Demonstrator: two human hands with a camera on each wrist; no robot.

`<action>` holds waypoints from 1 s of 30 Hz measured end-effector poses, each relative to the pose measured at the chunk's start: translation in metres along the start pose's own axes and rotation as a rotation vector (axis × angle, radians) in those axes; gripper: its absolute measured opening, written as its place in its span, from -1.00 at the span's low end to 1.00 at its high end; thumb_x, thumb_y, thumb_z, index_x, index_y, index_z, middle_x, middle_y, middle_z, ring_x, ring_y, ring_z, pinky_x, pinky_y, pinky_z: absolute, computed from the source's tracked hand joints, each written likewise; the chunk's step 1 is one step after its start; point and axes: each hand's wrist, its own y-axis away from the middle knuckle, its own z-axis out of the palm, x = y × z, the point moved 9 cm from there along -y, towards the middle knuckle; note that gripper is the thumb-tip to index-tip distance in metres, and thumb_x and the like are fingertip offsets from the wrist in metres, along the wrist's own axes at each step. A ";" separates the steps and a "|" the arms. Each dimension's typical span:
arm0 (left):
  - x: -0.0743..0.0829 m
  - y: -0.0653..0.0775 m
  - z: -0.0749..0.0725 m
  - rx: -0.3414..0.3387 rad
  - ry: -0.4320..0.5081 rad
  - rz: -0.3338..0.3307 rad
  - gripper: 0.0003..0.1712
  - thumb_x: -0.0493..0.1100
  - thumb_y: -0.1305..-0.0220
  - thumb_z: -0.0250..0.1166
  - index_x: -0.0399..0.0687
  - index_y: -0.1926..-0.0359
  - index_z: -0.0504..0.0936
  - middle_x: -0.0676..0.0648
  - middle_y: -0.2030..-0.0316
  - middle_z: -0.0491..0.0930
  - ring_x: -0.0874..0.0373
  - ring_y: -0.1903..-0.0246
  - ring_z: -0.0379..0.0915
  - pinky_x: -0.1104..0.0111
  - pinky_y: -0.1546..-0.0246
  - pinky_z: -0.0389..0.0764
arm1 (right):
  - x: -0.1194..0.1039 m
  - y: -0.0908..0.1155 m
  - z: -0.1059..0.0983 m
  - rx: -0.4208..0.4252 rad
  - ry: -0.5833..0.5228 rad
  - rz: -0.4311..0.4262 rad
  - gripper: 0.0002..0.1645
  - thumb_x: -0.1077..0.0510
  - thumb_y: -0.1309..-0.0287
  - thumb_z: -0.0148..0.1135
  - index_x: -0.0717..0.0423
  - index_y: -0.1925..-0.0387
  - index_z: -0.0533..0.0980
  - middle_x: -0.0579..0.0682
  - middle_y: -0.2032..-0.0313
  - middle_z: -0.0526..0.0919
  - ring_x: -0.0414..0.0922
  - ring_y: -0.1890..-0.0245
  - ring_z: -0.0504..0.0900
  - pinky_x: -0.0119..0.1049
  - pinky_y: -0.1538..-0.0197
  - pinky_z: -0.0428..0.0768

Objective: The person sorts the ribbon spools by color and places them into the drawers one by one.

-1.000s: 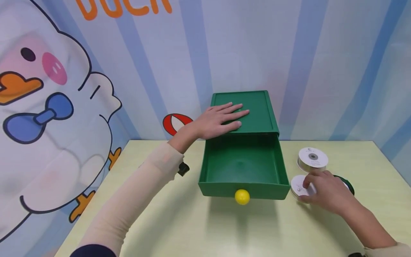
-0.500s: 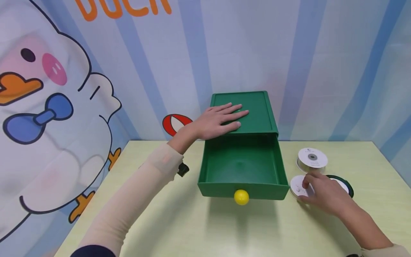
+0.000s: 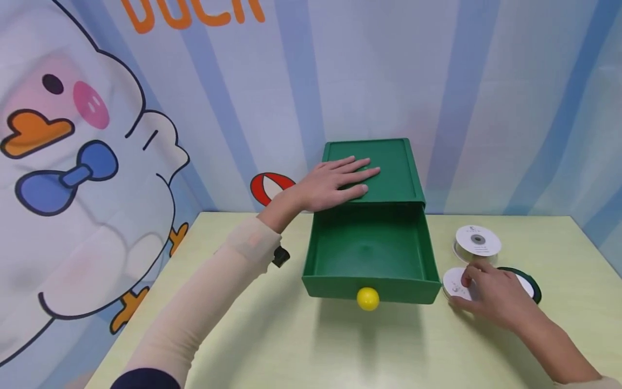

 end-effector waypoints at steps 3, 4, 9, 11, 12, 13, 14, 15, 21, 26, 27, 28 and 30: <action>0.002 0.000 0.000 0.000 0.007 0.003 -0.29 0.33 -0.68 -0.19 0.47 -0.71 -0.04 0.19 -0.71 -0.14 0.10 -0.71 -0.32 0.03 -0.65 -0.11 | 0.000 0.002 -0.001 0.004 0.010 -0.010 -0.50 -0.11 -0.05 0.64 0.10 0.29 0.53 0.25 0.09 0.58 0.03 0.31 0.55 0.16 0.18 0.55; 0.002 0.000 0.000 -0.002 0.010 0.001 -0.29 0.33 -0.68 -0.19 0.47 -0.71 -0.04 0.19 -0.71 -0.15 0.10 -0.71 -0.32 0.03 -0.65 -0.11 | -0.001 0.002 -0.001 0.008 0.014 -0.019 -0.50 -0.12 -0.05 0.64 0.08 0.29 0.53 0.22 0.11 0.59 -0.01 0.33 0.53 0.09 0.21 0.55; 0.002 0.002 0.002 -0.025 -0.007 -0.004 -0.28 0.33 -0.68 -0.22 0.47 -0.72 -0.07 0.19 -0.72 -0.18 0.10 -0.71 -0.34 0.03 -0.65 -0.11 | -0.002 0.005 -0.006 -0.002 -0.010 -0.031 -0.53 -0.12 -0.04 0.65 0.02 0.30 0.53 0.17 0.10 0.61 -0.10 0.40 0.48 -0.19 0.36 0.45; 0.002 0.002 0.004 -0.041 -0.023 -0.003 -0.28 0.34 -0.68 -0.24 0.47 -0.72 -0.10 0.19 -0.72 -0.21 0.10 -0.71 -0.36 0.03 -0.65 -0.11 | -0.003 0.008 -0.010 -0.001 -0.033 -0.032 -0.55 -0.11 -0.05 0.64 0.01 0.28 0.54 0.17 0.09 0.61 -0.11 0.39 0.47 -0.24 0.39 0.43; 0.002 0.002 0.004 -0.049 -0.029 -0.002 -0.28 0.34 -0.68 -0.24 0.47 -0.72 -0.12 0.19 -0.72 -0.22 0.10 -0.71 -0.36 0.03 -0.65 -0.12 | -0.005 0.009 -0.013 0.001 -0.044 -0.034 -0.55 -0.10 -0.06 0.64 0.01 0.26 0.55 0.16 0.09 0.62 -0.11 0.39 0.47 -0.26 0.40 0.43; 0.002 0.002 0.005 -0.053 -0.033 0.000 -0.28 0.34 -0.69 -0.25 0.47 -0.72 -0.12 0.19 -0.72 -0.23 0.10 -0.71 -0.37 0.04 -0.65 -0.12 | -0.006 0.010 -0.017 0.007 -0.054 -0.039 -0.55 -0.10 -0.07 0.64 0.01 0.25 0.55 0.16 0.09 0.62 -0.11 0.38 0.48 -0.27 0.39 0.42; 0.002 0.002 0.005 -0.055 -0.036 0.001 -0.28 0.34 -0.69 -0.25 0.47 -0.72 -0.13 0.19 -0.72 -0.23 0.10 -0.71 -0.37 0.04 -0.66 -0.13 | -0.008 0.011 -0.021 0.016 -0.064 -0.044 -0.56 -0.10 -0.07 0.64 0.00 0.24 0.55 0.15 0.07 0.62 -0.11 0.36 0.48 -0.28 0.39 0.41; 0.002 0.002 0.005 -0.054 -0.036 0.003 -0.28 0.34 -0.69 -0.25 0.46 -0.72 -0.13 0.18 -0.72 -0.23 0.10 -0.71 -0.37 0.04 -0.66 -0.14 | -0.010 0.011 -0.026 0.025 -0.073 -0.050 -0.55 -0.10 -0.08 0.64 0.00 0.22 0.56 0.15 0.05 0.63 -0.10 0.33 0.49 -0.30 0.38 0.40; 0.000 0.001 0.002 -0.042 -0.030 0.003 -0.28 0.34 -0.69 -0.25 0.47 -0.72 -0.11 0.19 -0.72 -0.22 0.10 -0.71 -0.38 0.07 -0.67 -0.19 | -0.016 0.009 -0.064 0.107 -0.128 -0.089 -0.57 -0.01 -0.07 0.67 -0.05 0.22 0.53 0.25 -0.07 0.63 0.10 0.16 0.59 -0.35 0.37 0.48; 0.003 0.000 0.000 -0.036 -0.026 0.019 -0.28 0.34 -0.69 -0.24 0.45 -0.72 -0.11 0.17 -0.72 -0.22 0.09 -0.71 -0.38 0.09 -0.67 -0.21 | -0.019 0.010 -0.089 0.159 -0.083 -0.126 -0.57 0.03 -0.02 0.70 -0.07 0.29 0.52 0.33 -0.13 0.64 0.21 0.08 0.63 -0.32 0.36 0.56; 0.004 0.001 0.000 -0.037 -0.027 0.020 -0.28 0.33 -0.69 -0.24 0.45 -0.73 -0.11 0.17 -0.72 -0.22 0.09 -0.71 -0.38 0.09 -0.67 -0.22 | -0.021 0.010 -0.093 0.171 -0.070 -0.138 -0.57 0.04 0.00 0.71 -0.09 0.30 0.52 0.32 -0.12 0.66 0.19 0.08 0.64 -0.32 0.36 0.56; 0.004 0.001 0.000 -0.039 -0.030 0.019 -0.28 0.33 -0.69 -0.24 0.45 -0.73 -0.12 0.17 -0.72 -0.23 0.09 -0.71 -0.38 0.09 -0.67 -0.22 | -0.022 0.011 -0.095 0.176 -0.061 -0.148 -0.57 0.05 0.01 0.72 -0.10 0.31 0.52 0.29 -0.11 0.67 0.16 0.08 0.65 -0.32 0.36 0.56; 0.004 0.002 0.001 -0.046 -0.032 0.014 -0.28 0.33 -0.69 -0.24 0.46 -0.72 -0.12 0.18 -0.72 -0.23 0.09 -0.71 -0.39 0.07 -0.67 -0.22 | -0.026 0.011 -0.098 0.167 -0.038 -0.160 -0.57 0.04 0.02 0.72 -0.12 0.32 0.52 0.28 -0.10 0.68 0.16 0.08 0.67 -0.32 0.35 0.58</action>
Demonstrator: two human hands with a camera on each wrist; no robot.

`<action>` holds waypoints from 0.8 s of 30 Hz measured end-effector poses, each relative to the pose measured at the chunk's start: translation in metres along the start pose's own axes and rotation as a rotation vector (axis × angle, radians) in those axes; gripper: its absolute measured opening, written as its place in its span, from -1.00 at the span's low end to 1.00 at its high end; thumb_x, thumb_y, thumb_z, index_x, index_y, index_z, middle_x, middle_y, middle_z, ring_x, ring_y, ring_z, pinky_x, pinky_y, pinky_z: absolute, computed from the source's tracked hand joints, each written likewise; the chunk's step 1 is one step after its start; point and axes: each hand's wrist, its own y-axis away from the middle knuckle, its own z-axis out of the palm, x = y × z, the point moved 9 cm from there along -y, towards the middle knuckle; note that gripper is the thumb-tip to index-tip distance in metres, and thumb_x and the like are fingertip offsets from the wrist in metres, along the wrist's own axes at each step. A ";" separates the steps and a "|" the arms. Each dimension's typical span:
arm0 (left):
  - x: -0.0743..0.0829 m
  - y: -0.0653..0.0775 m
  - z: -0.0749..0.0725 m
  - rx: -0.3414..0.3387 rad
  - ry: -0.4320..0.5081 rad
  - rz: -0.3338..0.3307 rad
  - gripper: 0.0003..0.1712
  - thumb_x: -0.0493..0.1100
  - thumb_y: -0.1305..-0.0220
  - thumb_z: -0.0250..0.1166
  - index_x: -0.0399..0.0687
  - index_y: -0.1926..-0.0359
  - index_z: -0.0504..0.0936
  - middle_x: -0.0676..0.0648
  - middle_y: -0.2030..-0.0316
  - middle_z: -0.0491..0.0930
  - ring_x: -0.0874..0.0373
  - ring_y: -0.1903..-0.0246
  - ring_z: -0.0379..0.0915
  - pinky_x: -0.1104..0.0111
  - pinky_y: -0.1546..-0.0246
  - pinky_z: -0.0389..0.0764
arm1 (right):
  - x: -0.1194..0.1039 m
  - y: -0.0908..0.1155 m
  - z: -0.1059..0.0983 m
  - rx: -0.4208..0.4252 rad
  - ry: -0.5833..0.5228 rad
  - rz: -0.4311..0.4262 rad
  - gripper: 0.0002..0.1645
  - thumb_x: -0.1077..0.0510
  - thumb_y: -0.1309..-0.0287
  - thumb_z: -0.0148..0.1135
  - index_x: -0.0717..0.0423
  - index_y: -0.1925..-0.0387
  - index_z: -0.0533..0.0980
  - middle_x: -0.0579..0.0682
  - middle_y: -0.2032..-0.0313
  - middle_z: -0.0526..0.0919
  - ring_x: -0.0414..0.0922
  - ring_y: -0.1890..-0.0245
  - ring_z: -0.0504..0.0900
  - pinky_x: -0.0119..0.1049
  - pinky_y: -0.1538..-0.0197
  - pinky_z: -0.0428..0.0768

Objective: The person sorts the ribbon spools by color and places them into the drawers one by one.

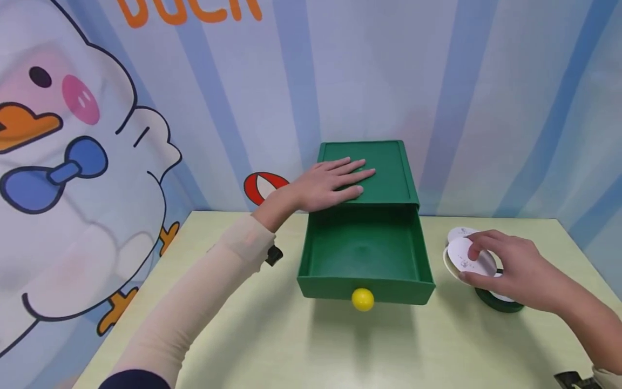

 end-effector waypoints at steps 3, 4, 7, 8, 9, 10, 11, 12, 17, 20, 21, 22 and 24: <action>-0.001 0.001 0.001 -0.006 -0.006 -0.004 -0.28 0.32 -0.70 -0.24 0.46 -0.72 -0.12 0.18 -0.72 -0.23 0.09 -0.71 -0.38 0.07 -0.67 -0.22 | 0.000 -0.002 -0.003 -0.047 0.018 0.019 -0.59 -0.01 -0.03 0.70 -0.11 0.30 0.54 0.31 -0.13 0.66 0.21 0.04 0.67 -0.29 0.33 0.62; -0.001 0.000 0.001 -0.005 -0.006 -0.004 -0.28 0.32 -0.70 -0.24 0.45 -0.72 -0.12 0.17 -0.72 -0.23 0.09 -0.71 -0.38 0.07 -0.67 -0.22 | 0.001 -0.003 -0.006 -0.057 0.028 0.029 -0.59 -0.03 -0.04 0.69 -0.11 0.29 0.54 0.33 -0.14 0.64 0.24 0.03 0.67 -0.28 0.32 0.63; -0.001 -0.001 -0.001 0.004 -0.001 0.003 -0.28 0.32 -0.70 -0.23 0.44 -0.73 -0.11 0.16 -0.72 -0.22 0.08 -0.71 -0.37 0.09 -0.67 -0.22 | 0.004 -0.004 -0.020 -0.057 0.045 0.061 -0.59 -0.05 -0.04 0.69 -0.08 0.29 0.56 0.37 -0.18 0.62 0.32 0.00 0.65 -0.24 0.32 0.63; -0.001 -0.002 -0.001 0.006 0.001 0.005 -0.28 0.32 -0.70 -0.23 0.44 -0.73 -0.11 0.16 -0.72 -0.22 0.08 -0.71 -0.37 0.09 -0.67 -0.22 | 0.003 -0.005 -0.027 -0.045 0.056 0.062 -0.59 -0.04 -0.02 0.70 -0.08 0.30 0.56 0.38 -0.17 0.62 0.34 0.00 0.65 -0.22 0.32 0.62; -0.001 -0.003 -0.002 0.008 0.004 0.006 -0.28 0.32 -0.70 -0.24 0.44 -0.73 -0.11 0.16 -0.72 -0.22 0.08 -0.71 -0.37 0.09 -0.67 -0.22 | 0.003 -0.006 -0.033 -0.029 0.064 0.060 -0.58 -0.03 0.00 0.71 -0.07 0.31 0.56 0.39 -0.17 0.63 0.35 0.00 0.65 -0.21 0.32 0.62; -0.002 -0.002 -0.002 0.009 0.005 0.005 -0.28 0.32 -0.70 -0.24 0.43 -0.73 -0.11 0.16 -0.72 -0.22 0.08 -0.71 -0.37 0.10 -0.67 -0.22 | 0.000 -0.007 -0.038 -0.013 0.067 0.055 -0.57 -0.02 0.03 0.73 -0.07 0.31 0.57 0.38 -0.16 0.64 0.35 0.00 0.65 -0.17 0.31 0.62; -0.003 -0.002 -0.002 0.009 0.006 0.003 -0.28 0.32 -0.70 -0.24 0.44 -0.73 -0.11 0.16 -0.72 -0.22 0.08 -0.71 -0.37 0.10 -0.67 -0.22 | -0.003 -0.008 -0.042 0.001 0.071 0.049 -0.57 -0.01 0.05 0.74 -0.08 0.32 0.57 0.38 -0.15 0.64 0.35 -0.01 0.64 -0.15 0.30 0.62; -0.004 -0.002 -0.003 0.009 0.005 -0.001 -0.28 0.32 -0.70 -0.24 0.44 -0.73 -0.12 0.16 -0.72 -0.22 0.08 -0.71 -0.37 0.09 -0.67 -0.22 | -0.006 -0.010 -0.046 0.010 0.079 0.041 -0.56 -0.01 0.07 0.75 -0.08 0.32 0.57 0.37 -0.15 0.65 0.35 -0.01 0.64 -0.13 0.29 0.62; -0.007 0.000 -0.004 0.011 -0.009 -0.014 -0.28 0.33 -0.69 -0.25 0.46 -0.72 -0.12 0.18 -0.72 -0.22 0.09 -0.71 -0.37 0.11 -0.67 -0.21 | -0.024 -0.016 -0.063 0.057 0.113 -0.026 -0.49 -0.03 0.20 0.80 -0.13 0.33 0.56 0.31 -0.15 0.68 0.30 0.00 0.66 -0.08 0.27 0.69; -0.005 -0.001 -0.004 0.014 -0.013 -0.006 -0.28 0.33 -0.69 -0.24 0.46 -0.72 -0.12 0.18 -0.72 -0.22 0.09 -0.71 -0.36 0.12 -0.67 -0.21 | -0.034 -0.019 -0.071 0.071 0.134 -0.061 -0.46 -0.03 0.25 0.82 -0.15 0.32 0.56 0.29 -0.15 0.67 0.31 0.01 0.67 0.10 0.21 0.74; -0.004 -0.001 -0.004 0.015 -0.013 -0.002 -0.28 0.33 -0.69 -0.24 0.46 -0.72 -0.12 0.18 -0.72 -0.22 0.09 -0.71 -0.36 0.12 -0.67 -0.21 | -0.037 -0.020 -0.073 0.073 0.142 -0.072 -0.45 -0.03 0.27 0.82 -0.16 0.32 0.56 0.29 -0.15 0.68 0.31 0.01 0.67 0.12 0.20 0.74; -0.003 -0.001 -0.003 0.014 -0.010 0.002 -0.28 0.34 -0.69 -0.24 0.46 -0.73 -0.12 0.17 -0.72 -0.22 0.09 -0.71 -0.36 0.11 -0.67 -0.20 | -0.040 -0.021 -0.074 0.071 0.149 -0.080 -0.44 -0.03 0.28 0.83 -0.16 0.32 0.56 0.29 -0.15 0.67 0.32 -0.01 0.66 0.20 0.15 0.72; -0.002 -0.001 -0.002 0.009 -0.006 0.003 -0.27 0.34 -0.69 -0.24 0.46 -0.73 -0.12 0.17 -0.72 -0.22 0.08 -0.71 -0.36 0.10 -0.67 -0.20 | -0.046 -0.025 -0.079 0.080 0.150 -0.104 -0.41 -0.03 0.34 0.84 -0.16 0.32 0.56 0.30 -0.15 0.68 0.33 -0.03 0.62 0.29 0.02 0.62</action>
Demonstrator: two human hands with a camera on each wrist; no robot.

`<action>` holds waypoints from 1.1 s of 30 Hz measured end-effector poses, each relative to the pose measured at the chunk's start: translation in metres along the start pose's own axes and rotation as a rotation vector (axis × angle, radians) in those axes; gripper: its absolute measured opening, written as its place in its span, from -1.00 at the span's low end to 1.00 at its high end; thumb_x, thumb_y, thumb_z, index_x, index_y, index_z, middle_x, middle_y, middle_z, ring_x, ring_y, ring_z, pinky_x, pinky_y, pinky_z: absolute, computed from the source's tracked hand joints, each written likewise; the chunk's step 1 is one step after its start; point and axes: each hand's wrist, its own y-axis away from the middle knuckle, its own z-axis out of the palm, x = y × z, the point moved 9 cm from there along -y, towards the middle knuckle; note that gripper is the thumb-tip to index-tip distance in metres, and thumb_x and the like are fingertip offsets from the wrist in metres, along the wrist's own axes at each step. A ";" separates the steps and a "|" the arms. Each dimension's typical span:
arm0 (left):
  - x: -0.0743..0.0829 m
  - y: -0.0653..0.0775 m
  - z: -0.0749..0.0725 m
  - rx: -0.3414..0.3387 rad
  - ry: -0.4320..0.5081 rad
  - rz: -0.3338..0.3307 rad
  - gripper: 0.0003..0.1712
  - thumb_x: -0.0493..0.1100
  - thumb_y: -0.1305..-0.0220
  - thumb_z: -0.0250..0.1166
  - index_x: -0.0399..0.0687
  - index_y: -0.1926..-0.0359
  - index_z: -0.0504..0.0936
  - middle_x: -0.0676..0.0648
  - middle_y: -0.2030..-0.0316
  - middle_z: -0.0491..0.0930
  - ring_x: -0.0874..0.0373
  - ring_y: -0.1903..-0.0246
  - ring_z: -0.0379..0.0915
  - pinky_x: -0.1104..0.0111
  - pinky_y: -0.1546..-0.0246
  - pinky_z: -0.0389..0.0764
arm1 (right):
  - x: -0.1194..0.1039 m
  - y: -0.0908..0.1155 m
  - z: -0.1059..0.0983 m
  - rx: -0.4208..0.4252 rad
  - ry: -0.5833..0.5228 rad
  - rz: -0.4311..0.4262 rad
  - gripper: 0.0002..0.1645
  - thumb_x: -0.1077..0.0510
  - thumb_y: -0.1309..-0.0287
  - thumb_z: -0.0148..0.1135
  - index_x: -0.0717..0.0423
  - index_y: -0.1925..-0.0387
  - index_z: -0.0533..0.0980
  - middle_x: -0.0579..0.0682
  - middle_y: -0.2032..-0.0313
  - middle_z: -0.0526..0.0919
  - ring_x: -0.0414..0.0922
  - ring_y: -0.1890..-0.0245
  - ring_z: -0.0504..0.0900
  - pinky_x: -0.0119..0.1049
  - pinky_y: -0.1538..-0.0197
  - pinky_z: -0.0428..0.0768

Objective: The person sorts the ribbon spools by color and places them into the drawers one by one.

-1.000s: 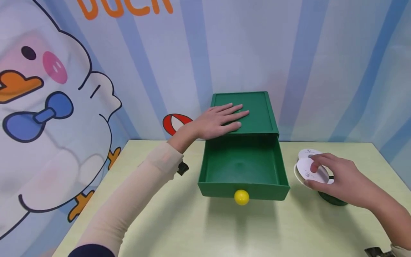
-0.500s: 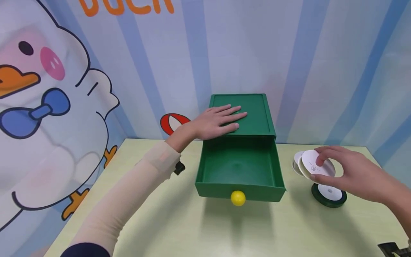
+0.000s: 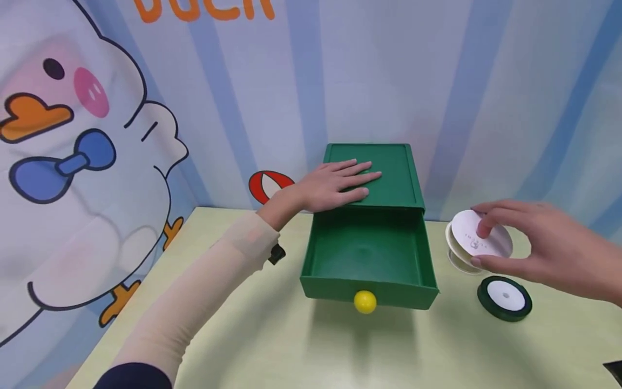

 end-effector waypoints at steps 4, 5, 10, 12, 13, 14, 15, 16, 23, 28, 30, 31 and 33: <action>0.003 -0.001 0.002 -0.009 0.001 0.003 -0.27 0.34 -0.69 -0.24 0.46 -0.73 -0.13 0.17 -0.72 -0.22 0.08 -0.71 -0.37 0.09 -0.67 -0.20 | -0.014 -0.007 -0.011 0.012 0.006 -0.053 -0.38 -0.05 0.43 0.86 -0.15 0.33 0.58 0.33 -0.12 0.70 0.34 -0.07 0.57 0.36 -0.13 0.39; 0.003 -0.002 0.001 -0.007 0.001 0.004 -0.27 0.33 -0.69 -0.24 0.45 -0.73 -0.12 0.17 -0.72 -0.22 0.08 -0.71 -0.37 0.08 -0.67 -0.20 | -0.018 -0.009 -0.014 0.014 0.009 -0.068 -0.37 -0.06 0.45 0.86 -0.15 0.33 0.58 0.34 -0.11 0.70 0.34 -0.07 0.57 0.38 -0.16 0.35; 0.002 -0.003 -0.001 0.004 0.004 0.006 -0.28 0.31 -0.70 -0.23 0.44 -0.73 -0.11 0.17 -0.72 -0.21 0.08 -0.71 -0.36 0.08 -0.67 -0.20 | -0.043 -0.022 -0.026 -0.028 0.059 -0.128 -0.40 -0.07 0.40 0.85 -0.16 0.32 0.59 0.32 -0.14 0.70 0.31 -0.09 0.58 0.36 -0.21 0.35; 0.000 -0.002 -0.002 0.001 0.005 0.004 -0.28 0.32 -0.70 -0.24 0.44 -0.73 -0.11 0.17 -0.72 -0.22 0.07 -0.71 -0.37 0.08 -0.67 -0.20 | -0.054 -0.028 -0.029 -0.048 0.066 -0.152 -0.41 -0.05 0.38 0.84 -0.18 0.30 0.59 0.29 -0.16 0.70 0.30 -0.09 0.59 0.34 -0.21 0.35; 0.000 -0.001 -0.002 -0.003 0.005 0.001 -0.28 0.32 -0.70 -0.24 0.45 -0.73 -0.11 0.17 -0.72 -0.23 0.07 -0.71 -0.37 0.07 -0.67 -0.20 | -0.059 -0.031 -0.030 -0.074 0.070 -0.147 -0.42 -0.06 0.35 0.83 -0.19 0.29 0.60 0.27 -0.18 0.69 0.30 -0.12 0.57 0.33 -0.23 0.35; -0.001 0.000 -0.002 -0.006 0.004 -0.002 -0.28 0.33 -0.70 -0.25 0.45 -0.73 -0.12 0.17 -0.72 -0.23 0.07 -0.71 -0.37 0.07 -0.67 -0.20 | -0.063 -0.035 -0.029 -0.105 0.071 -0.136 -0.44 -0.08 0.30 0.82 -0.20 0.28 0.60 0.26 -0.21 0.68 0.31 -0.15 0.55 0.35 -0.25 0.34; -0.002 0.000 -0.002 -0.009 0.003 -0.005 -0.28 0.33 -0.70 -0.25 0.46 -0.72 -0.12 0.18 -0.72 -0.23 0.07 -0.71 -0.38 0.07 -0.67 -0.20 | -0.067 -0.038 -0.029 -0.138 0.072 -0.128 -0.46 -0.11 0.24 0.80 -0.21 0.26 0.61 0.24 -0.24 0.66 0.32 -0.19 0.53 0.37 -0.27 0.32; -0.003 0.001 -0.003 -0.011 0.005 -0.008 -0.29 0.33 -0.70 -0.25 0.46 -0.72 -0.12 0.18 -0.72 -0.24 0.07 -0.71 -0.38 0.05 -0.67 -0.20 | -0.070 -0.040 -0.028 -0.170 0.075 -0.120 -0.48 -0.14 0.19 0.78 -0.23 0.24 0.62 0.23 -0.26 0.65 0.33 -0.22 0.50 0.39 -0.28 0.32; -0.002 0.001 -0.002 -0.012 0.003 0.003 -0.29 0.32 -0.70 -0.26 0.45 -0.73 -0.12 0.16 -0.72 -0.23 0.07 -0.71 -0.38 0.04 -0.67 -0.20 | -0.094 -0.055 -0.024 -0.276 0.064 -0.197 -0.51 -0.23 0.08 0.72 -0.30 0.21 0.58 0.07 -0.28 0.65 0.33 -0.31 0.47 0.41 -0.29 0.39; -0.002 0.001 -0.003 -0.009 0.023 -0.006 -0.29 0.33 -0.69 -0.25 0.46 -0.72 -0.10 0.17 -0.72 -0.23 0.05 -0.71 -0.37 0.01 -0.66 -0.17 | -0.113 -0.070 -0.024 -0.298 0.028 -0.287 -0.56 -0.18 -0.02 0.68 -0.32 0.22 0.55 -0.08 -0.25 0.65 0.11 -0.26 0.55 0.16 -0.16 0.59; -0.002 0.001 -0.002 -0.009 0.032 -0.009 -0.29 0.33 -0.69 -0.25 0.47 -0.72 -0.11 0.17 -0.72 -0.23 0.05 -0.71 -0.37 0.01 -0.66 -0.17 | -0.120 -0.076 -0.021 -0.329 0.014 -0.309 -0.57 -0.18 -0.04 0.67 -0.30 0.21 0.55 -0.09 -0.25 0.64 0.07 -0.25 0.56 0.08 -0.10 0.64; -0.001 0.001 -0.002 -0.008 0.035 -0.007 -0.29 0.33 -0.69 -0.25 0.47 -0.72 -0.11 0.17 -0.72 -0.23 0.05 -0.71 -0.37 0.01 -0.66 -0.17 | -0.123 -0.078 -0.019 -0.352 0.013 -0.308 -0.57 -0.19 -0.05 0.67 -0.29 0.20 0.56 -0.07 -0.26 0.64 0.11 -0.27 0.56 0.11 -0.12 0.65; 0.001 0.000 -0.001 -0.008 0.038 -0.001 -0.28 0.34 -0.69 -0.26 0.48 -0.72 -0.11 0.17 -0.72 -0.23 0.04 -0.71 -0.37 0.01 -0.66 -0.16 | -0.129 -0.083 -0.015 -0.395 0.017 -0.325 -0.56 -0.20 -0.05 0.66 -0.27 0.19 0.55 -0.09 -0.25 0.63 0.11 -0.27 0.56 0.10 -0.10 0.67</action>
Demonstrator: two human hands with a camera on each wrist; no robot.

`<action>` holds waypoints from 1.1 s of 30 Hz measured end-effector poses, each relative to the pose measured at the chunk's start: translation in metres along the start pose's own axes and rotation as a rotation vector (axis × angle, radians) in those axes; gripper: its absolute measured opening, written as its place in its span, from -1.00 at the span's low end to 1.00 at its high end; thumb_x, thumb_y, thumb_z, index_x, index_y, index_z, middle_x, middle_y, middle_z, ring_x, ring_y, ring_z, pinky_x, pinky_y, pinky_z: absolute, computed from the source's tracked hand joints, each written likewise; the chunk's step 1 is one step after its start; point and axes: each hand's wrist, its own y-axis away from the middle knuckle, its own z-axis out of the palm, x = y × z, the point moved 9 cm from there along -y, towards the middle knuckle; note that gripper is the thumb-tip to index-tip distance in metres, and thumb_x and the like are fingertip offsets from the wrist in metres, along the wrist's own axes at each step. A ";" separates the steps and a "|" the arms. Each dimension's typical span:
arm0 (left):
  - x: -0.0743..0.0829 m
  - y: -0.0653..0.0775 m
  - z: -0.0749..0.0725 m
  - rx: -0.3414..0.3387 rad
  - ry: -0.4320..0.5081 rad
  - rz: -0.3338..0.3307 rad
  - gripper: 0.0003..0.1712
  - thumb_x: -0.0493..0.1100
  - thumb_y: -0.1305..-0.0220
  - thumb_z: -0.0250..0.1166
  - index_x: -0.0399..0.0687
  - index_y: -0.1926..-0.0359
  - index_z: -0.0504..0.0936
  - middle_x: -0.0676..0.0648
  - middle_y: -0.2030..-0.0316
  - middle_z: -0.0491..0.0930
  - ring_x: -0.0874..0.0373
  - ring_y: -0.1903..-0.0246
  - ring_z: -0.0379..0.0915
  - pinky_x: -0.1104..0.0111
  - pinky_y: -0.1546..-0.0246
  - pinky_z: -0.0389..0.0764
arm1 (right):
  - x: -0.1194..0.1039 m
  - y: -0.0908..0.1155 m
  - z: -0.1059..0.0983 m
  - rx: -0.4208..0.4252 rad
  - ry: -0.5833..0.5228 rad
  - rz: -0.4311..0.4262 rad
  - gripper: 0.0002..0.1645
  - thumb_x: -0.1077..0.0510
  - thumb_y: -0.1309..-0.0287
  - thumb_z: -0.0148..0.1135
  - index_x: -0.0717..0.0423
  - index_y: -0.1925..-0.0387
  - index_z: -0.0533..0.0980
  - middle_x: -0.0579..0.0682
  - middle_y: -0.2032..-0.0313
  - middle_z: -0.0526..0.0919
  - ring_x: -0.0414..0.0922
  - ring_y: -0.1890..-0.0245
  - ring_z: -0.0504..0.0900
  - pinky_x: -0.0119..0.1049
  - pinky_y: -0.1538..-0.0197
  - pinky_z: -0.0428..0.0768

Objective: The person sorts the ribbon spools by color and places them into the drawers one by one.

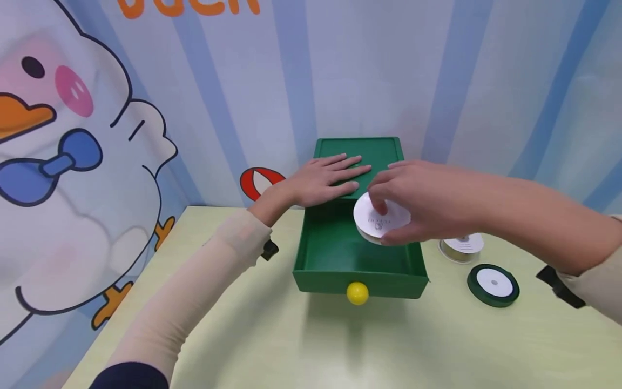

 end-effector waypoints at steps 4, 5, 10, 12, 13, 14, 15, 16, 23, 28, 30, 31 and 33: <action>0.000 0.000 0.001 0.002 -0.009 0.004 -0.29 0.33 -0.69 -0.26 0.48 -0.72 -0.11 0.17 -0.72 -0.23 0.04 -0.71 -0.36 0.01 -0.66 -0.15 | -0.011 -0.018 0.005 -0.078 0.020 -0.034 -0.57 -0.24 -0.08 0.64 -0.26 0.20 0.55 -0.18 -0.16 0.65 0.05 -0.20 0.57 0.06 -0.07 0.67; 0.001 -0.001 0.002 0.001 -0.017 0.007 -0.29 0.33 -0.70 -0.27 0.48 -0.72 -0.12 0.17 -0.72 -0.24 0.04 -0.71 -0.37 0.01 -0.66 -0.14 | -0.014 -0.023 0.007 -0.093 0.023 -0.044 -0.57 -0.24 -0.09 0.63 -0.26 0.20 0.54 -0.21 -0.13 0.65 -0.01 -0.17 0.57 0.01 -0.02 0.67; 0.004 -0.002 0.003 -0.008 -0.066 0.028 -0.30 0.28 -0.72 -0.27 0.43 -0.73 -0.15 0.14 -0.73 -0.27 0.04 -0.71 -0.38 0.02 -0.66 -0.13 | -0.027 -0.036 0.015 -0.152 0.019 -0.075 -0.59 -0.24 -0.13 0.60 -0.25 0.19 0.55 -0.23 -0.01 0.63 -0.06 -0.09 0.57 -0.04 0.00 0.69; 0.004 -0.002 0.002 -0.003 -0.065 0.032 -0.30 0.26 -0.72 -0.26 0.42 -0.73 -0.14 0.14 -0.73 -0.26 0.04 -0.71 -0.37 0.03 -0.66 -0.14 | -0.031 -0.039 0.018 -0.168 0.018 -0.084 -0.59 -0.23 -0.13 0.61 -0.24 0.19 0.55 -0.21 0.00 0.64 -0.06 -0.07 0.57 -0.06 0.00 0.69; 0.004 -0.002 0.002 -0.001 -0.062 0.032 -0.30 0.26 -0.72 -0.26 0.42 -0.73 -0.14 0.14 -0.73 -0.25 0.04 -0.71 -0.37 0.03 -0.66 -0.14 | -0.032 -0.040 0.019 -0.176 0.014 -0.087 -0.58 -0.23 -0.12 0.61 -0.23 0.19 0.55 -0.21 0.00 0.64 -0.07 -0.06 0.57 -0.07 0.01 0.69; 0.003 -0.002 0.001 0.002 -0.052 0.026 -0.30 0.26 -0.72 -0.26 0.43 -0.73 -0.13 0.15 -0.73 -0.25 0.05 -0.71 -0.37 0.03 -0.66 -0.13 | -0.034 -0.041 0.021 -0.185 0.009 -0.089 -0.58 -0.22 -0.12 0.62 -0.22 0.19 0.55 -0.20 0.00 0.65 -0.09 -0.03 0.58 -0.09 0.02 0.69; 0.003 -0.002 0.001 0.005 -0.043 0.021 -0.31 0.27 -0.72 -0.25 0.44 -0.73 -0.12 0.15 -0.73 -0.24 0.05 -0.71 -0.37 0.03 -0.66 -0.13 | -0.034 -0.042 0.023 -0.195 0.003 -0.089 -0.57 -0.22 -0.11 0.62 -0.22 0.19 0.55 -0.19 0.00 0.65 -0.11 -0.01 0.58 -0.12 0.04 0.68; 0.002 -0.002 0.001 0.007 -0.035 0.016 -0.31 0.28 -0.71 -0.25 0.45 -0.73 -0.11 0.16 -0.73 -0.24 0.05 -0.71 -0.37 0.03 -0.66 -0.13 | -0.034 -0.043 0.024 -0.206 -0.004 -0.088 -0.57 -0.21 -0.11 0.63 -0.20 0.18 0.55 -0.19 0.01 0.65 -0.12 0.02 0.58 -0.14 0.07 0.69; 0.003 -0.003 0.001 0.008 -0.013 -0.001 -0.29 0.34 -0.68 -0.24 0.50 -0.72 -0.11 0.19 -0.72 -0.23 0.07 -0.71 -0.36 0.01 -0.66 -0.14 | -0.026 -0.046 0.046 -0.325 -0.026 -0.006 -0.47 -0.22 -0.04 0.67 -0.16 0.09 0.56 -0.11 -0.04 0.65 -0.10 0.10 0.61 -0.13 0.11 0.73; 0.007 -0.005 -0.001 0.023 -0.002 0.014 -0.29 0.34 -0.68 -0.24 0.49 -0.72 -0.09 0.17 -0.72 -0.21 0.06 -0.71 -0.35 0.00 -0.66 -0.16 | -0.024 -0.047 0.060 -0.373 0.004 0.004 -0.50 -0.16 -0.06 0.67 -0.14 0.06 0.62 -0.06 -0.09 0.65 -0.06 0.09 0.63 -0.07 0.06 0.76; 0.005 -0.004 -0.001 0.021 -0.004 0.004 -0.29 0.34 -0.68 -0.25 0.50 -0.72 -0.09 0.18 -0.72 -0.21 0.06 -0.71 -0.35 0.00 -0.66 -0.15 | -0.027 -0.048 0.064 -0.384 0.010 -0.014 -0.54 -0.13 -0.10 0.65 -0.13 0.04 0.64 -0.04 -0.10 0.65 -0.06 0.07 0.63 -0.06 0.03 0.76; 0.004 -0.003 -0.001 0.020 -0.005 0.000 -0.29 0.34 -0.68 -0.24 0.51 -0.72 -0.09 0.19 -0.72 -0.21 0.07 -0.71 -0.36 0.00 -0.66 -0.15 | -0.029 -0.049 0.065 -0.389 0.011 -0.025 -0.56 -0.11 -0.12 0.64 -0.12 0.04 0.65 -0.04 -0.10 0.65 -0.05 0.06 0.64 -0.06 0.01 0.76; 0.003 -0.003 -0.002 0.022 -0.003 -0.005 -0.30 0.34 -0.69 -0.24 0.51 -0.71 -0.09 0.19 -0.72 -0.20 0.07 -0.71 -0.35 0.00 -0.66 -0.14 | -0.032 -0.051 0.068 -0.393 0.014 -0.043 -0.60 -0.06 -0.14 0.64 -0.11 0.05 0.66 -0.04 -0.09 0.65 -0.05 0.05 0.64 -0.05 -0.03 0.75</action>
